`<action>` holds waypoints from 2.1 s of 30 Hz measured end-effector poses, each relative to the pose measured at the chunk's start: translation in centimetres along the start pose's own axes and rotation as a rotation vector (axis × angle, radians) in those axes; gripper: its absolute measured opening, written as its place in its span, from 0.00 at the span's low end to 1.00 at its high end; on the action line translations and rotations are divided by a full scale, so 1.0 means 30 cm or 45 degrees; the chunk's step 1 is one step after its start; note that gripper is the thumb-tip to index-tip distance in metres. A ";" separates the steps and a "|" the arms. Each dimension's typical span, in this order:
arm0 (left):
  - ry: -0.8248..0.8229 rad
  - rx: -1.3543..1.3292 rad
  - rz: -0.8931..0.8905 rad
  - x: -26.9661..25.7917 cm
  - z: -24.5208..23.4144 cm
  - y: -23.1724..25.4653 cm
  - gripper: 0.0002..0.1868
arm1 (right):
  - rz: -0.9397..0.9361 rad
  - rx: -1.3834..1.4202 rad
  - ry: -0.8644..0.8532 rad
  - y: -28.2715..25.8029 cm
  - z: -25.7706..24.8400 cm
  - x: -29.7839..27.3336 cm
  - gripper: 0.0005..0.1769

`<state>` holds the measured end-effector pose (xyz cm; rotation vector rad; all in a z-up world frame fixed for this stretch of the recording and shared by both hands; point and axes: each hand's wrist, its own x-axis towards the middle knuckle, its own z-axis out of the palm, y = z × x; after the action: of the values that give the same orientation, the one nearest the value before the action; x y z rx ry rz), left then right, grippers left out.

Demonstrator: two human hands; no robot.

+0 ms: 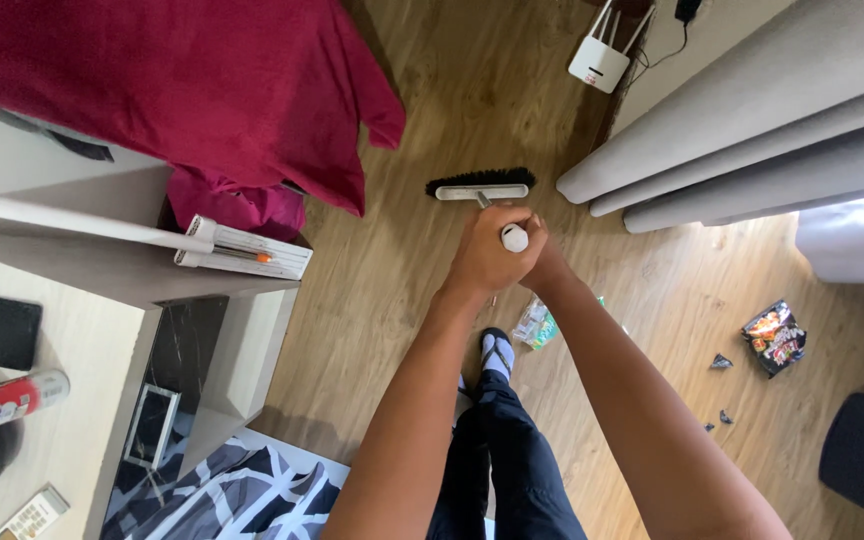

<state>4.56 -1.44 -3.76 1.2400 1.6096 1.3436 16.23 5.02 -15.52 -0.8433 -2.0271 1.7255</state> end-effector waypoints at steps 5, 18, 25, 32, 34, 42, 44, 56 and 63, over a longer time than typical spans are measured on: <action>-0.081 -0.150 0.044 -0.008 -0.025 0.072 0.13 | -0.262 -0.145 0.070 -0.034 -0.019 0.007 0.21; -0.051 -0.348 0.282 0.116 -0.036 0.174 0.18 | -0.365 -0.511 0.122 -0.292 -0.173 0.092 0.17; -0.083 -0.377 0.295 0.247 0.053 0.168 0.17 | -0.411 -0.610 0.066 -0.261 -0.338 0.171 0.16; -0.097 -0.323 0.244 0.373 0.166 0.112 0.14 | -0.143 -0.383 0.068 -0.255 -0.481 0.224 0.16; -0.114 -0.351 0.132 0.398 0.198 0.105 0.13 | -0.210 -0.339 0.056 -0.223 -0.519 0.237 0.16; 0.004 -0.214 0.375 0.478 0.323 0.066 0.10 | -0.414 -0.529 0.085 -0.112 -0.636 0.256 0.18; 0.005 -0.189 0.313 0.494 0.349 0.044 0.11 | -0.315 -0.396 0.101 -0.122 -0.649 0.271 0.21; 0.003 -0.162 0.232 0.534 0.480 0.003 0.08 | -0.135 -0.090 0.359 -0.017 -0.650 0.233 0.11; -0.044 -0.124 0.193 0.477 0.492 -0.009 0.08 | 0.076 0.052 0.457 -0.033 -0.595 0.196 0.15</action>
<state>13.75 16.77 -6.41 1.3404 1.4333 1.4672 22.42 22.37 -11.66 -1.1193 -1.7392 1.5103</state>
